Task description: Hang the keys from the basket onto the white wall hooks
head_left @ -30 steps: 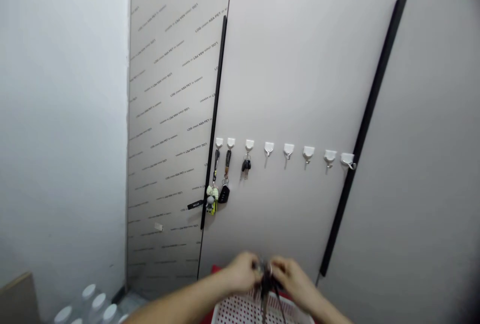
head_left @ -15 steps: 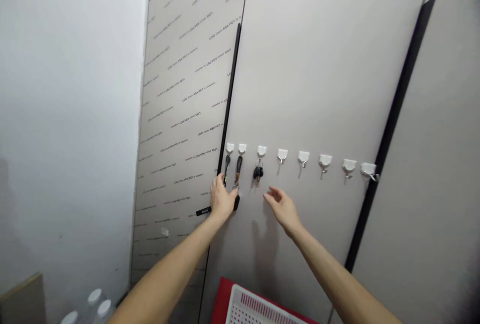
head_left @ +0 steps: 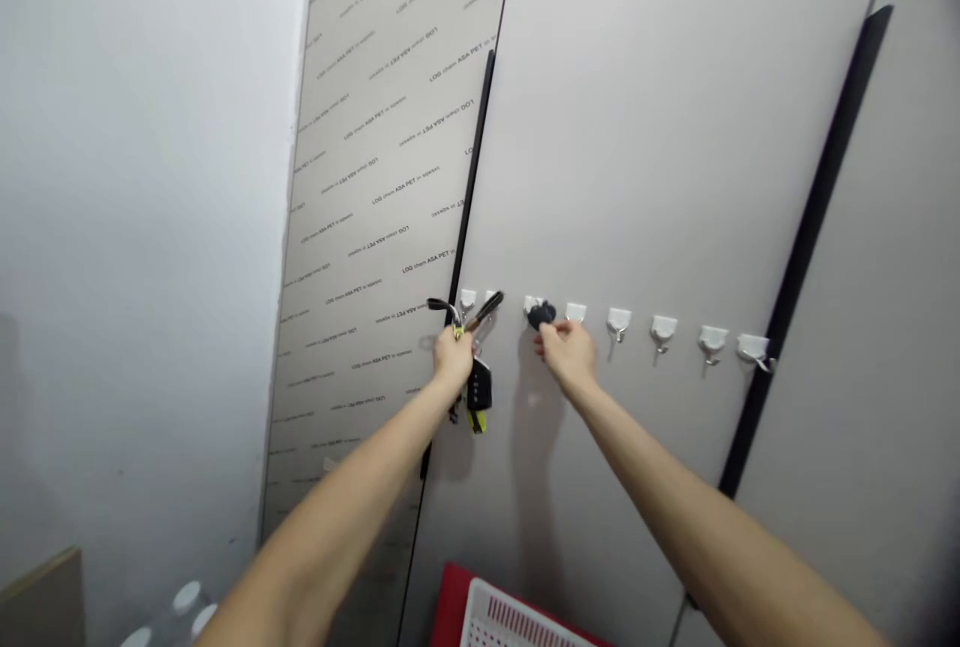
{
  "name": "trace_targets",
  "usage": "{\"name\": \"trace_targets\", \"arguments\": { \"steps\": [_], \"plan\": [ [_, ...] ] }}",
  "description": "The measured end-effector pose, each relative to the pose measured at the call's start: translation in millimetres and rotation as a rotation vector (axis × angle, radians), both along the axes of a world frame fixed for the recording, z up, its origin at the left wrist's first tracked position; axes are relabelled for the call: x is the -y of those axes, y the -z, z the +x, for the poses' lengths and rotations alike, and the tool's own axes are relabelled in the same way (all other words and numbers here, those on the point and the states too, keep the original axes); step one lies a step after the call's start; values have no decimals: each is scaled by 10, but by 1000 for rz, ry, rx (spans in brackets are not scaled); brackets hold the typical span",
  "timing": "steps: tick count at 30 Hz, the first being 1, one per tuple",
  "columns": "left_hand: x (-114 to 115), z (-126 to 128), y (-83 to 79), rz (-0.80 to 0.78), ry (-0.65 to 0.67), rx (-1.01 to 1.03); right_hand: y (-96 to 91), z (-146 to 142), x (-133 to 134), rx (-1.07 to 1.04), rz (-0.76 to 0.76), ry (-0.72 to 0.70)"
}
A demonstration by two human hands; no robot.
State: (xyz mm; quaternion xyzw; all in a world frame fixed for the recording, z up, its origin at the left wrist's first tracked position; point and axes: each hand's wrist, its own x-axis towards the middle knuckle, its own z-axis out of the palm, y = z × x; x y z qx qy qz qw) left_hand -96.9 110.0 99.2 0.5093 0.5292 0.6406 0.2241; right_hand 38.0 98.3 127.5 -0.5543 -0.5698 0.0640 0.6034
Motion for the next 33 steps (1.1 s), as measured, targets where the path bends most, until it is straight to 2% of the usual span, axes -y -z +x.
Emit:
{"name": "trace_targets", "arguments": {
  "steps": [2,4,6,7,9,13,16,18,20,22,27,30,33],
  "plan": [
    [51,-54,-270,139,101,74,-210,-44,3,30,72,-22],
    [132,-47,-491,199,187,81,-348,-114,46,52,113,-65],
    [230,10,-565,199,257,-5,-351,-153,140,39,103,-148],
    [281,51,-526,189,287,-79,-291,-143,203,36,80,-196],
    [392,141,-296,158,348,-263,-44,-53,353,42,17,-286],
    [660,318,539,57,505,-592,778,325,727,97,-181,-383],
    [884,446,1132,-75,671,-786,1393,610,1036,213,-354,-364],
    [1015,530,1395,-158,755,-925,1702,753,1216,316,-431,-316],
    [1115,609,1550,-205,759,-1074,1925,863,1354,403,-466,-280],
    [1183,682,1632,-208,721,-1217,2083,942,1446,467,-482,-268],
    [1293,828,1746,-102,718,-1454,2333,1007,1558,615,-515,-189],
    [1345,885,1808,-67,697,-1536,2430,1008,1620,594,-513,-167],
    [1375,918,1863,-48,713,-1541,2512,1035,1712,439,-468,-139]
  ]
}}
